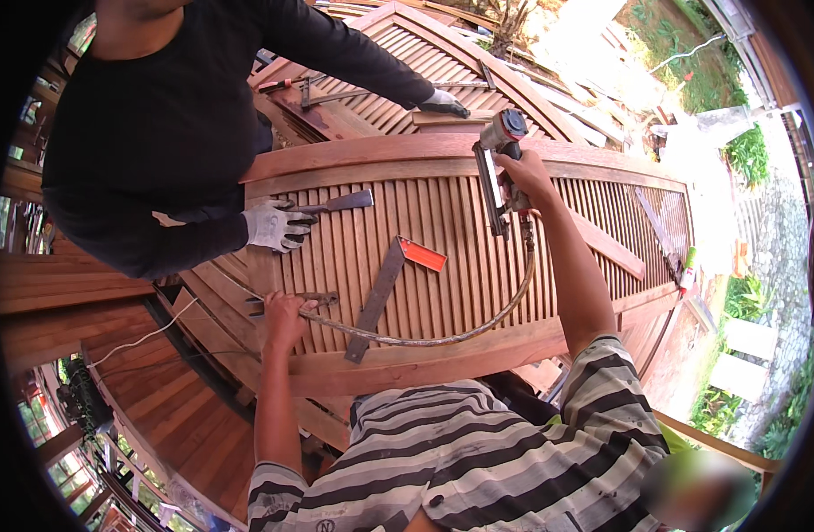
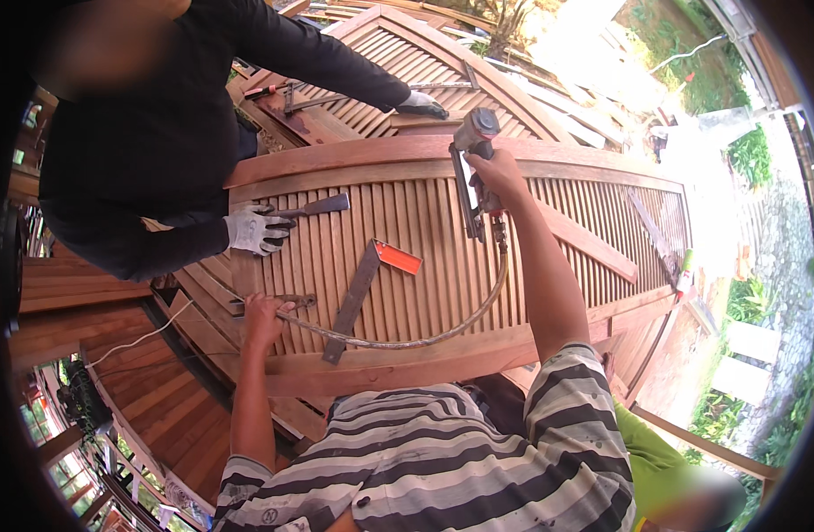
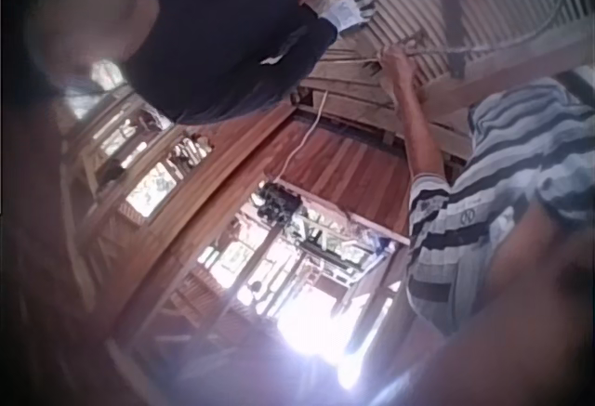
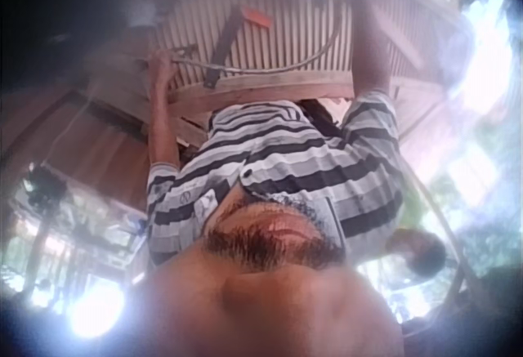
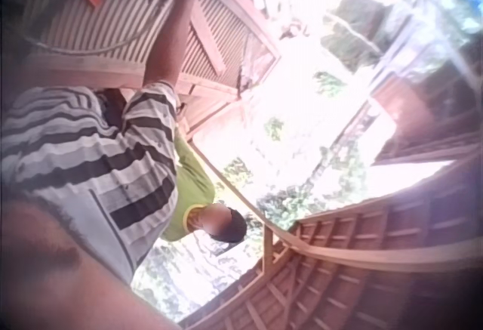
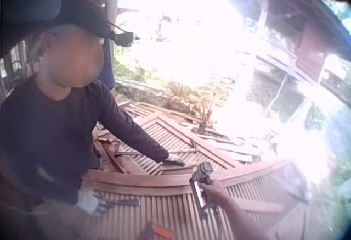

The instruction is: The person uses a nail gun to attach wooden slats to a frame while working with others. Later, the person applies a substance from a small bottle to a wooden chair and rubs it in with their hand.

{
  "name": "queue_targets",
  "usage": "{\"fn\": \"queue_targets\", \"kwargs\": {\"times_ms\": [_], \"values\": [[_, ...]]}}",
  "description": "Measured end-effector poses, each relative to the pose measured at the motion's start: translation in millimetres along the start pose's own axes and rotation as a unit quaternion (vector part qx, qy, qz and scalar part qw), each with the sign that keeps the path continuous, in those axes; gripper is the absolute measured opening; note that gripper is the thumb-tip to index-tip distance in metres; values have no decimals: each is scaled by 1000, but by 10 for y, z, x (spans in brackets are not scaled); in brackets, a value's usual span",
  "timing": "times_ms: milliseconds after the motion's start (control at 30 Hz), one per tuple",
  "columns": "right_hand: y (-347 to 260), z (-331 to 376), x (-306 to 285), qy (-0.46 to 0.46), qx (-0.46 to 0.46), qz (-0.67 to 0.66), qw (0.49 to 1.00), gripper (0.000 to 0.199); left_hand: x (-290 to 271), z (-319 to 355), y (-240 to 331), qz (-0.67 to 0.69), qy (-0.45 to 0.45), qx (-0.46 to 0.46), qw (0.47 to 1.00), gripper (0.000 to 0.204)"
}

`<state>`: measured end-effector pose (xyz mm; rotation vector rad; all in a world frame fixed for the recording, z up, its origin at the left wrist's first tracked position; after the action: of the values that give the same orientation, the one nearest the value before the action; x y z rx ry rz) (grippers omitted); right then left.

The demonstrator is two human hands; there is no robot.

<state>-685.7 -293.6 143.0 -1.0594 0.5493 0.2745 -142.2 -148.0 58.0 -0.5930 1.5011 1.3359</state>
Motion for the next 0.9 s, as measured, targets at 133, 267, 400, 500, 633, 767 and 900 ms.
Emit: {"fn": "queue_targets", "kwargs": {"times_ms": [133,267,400,500,633,767,900], "values": [[-146,46,174,-11,5,-5,1000,40,-119,65,-46,23,11,12,1000,26],[-152,38,307,-25,14,-17,999,36,-143,59,-83,19,-5,5,1000,22],[-170,36,370,-22,21,15,999,37,-94,75,-151,32,-18,-4,999,15],[-161,33,371,-14,25,7,1000,37,-65,89,-179,37,2,1,999,12],[-134,-28,342,-4,26,26,999,38,-25,69,-215,29,-5,-3,1000,20],[-114,-90,336,-13,28,36,999,38,-19,-1,-210,28,-1,5,1000,30],[-173,-46,316,-3,47,4,999,39,9,-3,-256,32,-3,7,999,34]]}}
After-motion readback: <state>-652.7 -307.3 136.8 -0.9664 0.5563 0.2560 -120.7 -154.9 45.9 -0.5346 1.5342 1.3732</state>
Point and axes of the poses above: each hand's wrist, its own z-axis away from the middle knuckle, its own x-axis out of the palm, y = z × x, the point moved 7 cm from there along -z, towards the middle knuckle, and after that the axes turned 4 degrees about z, right-handed, at the moved point
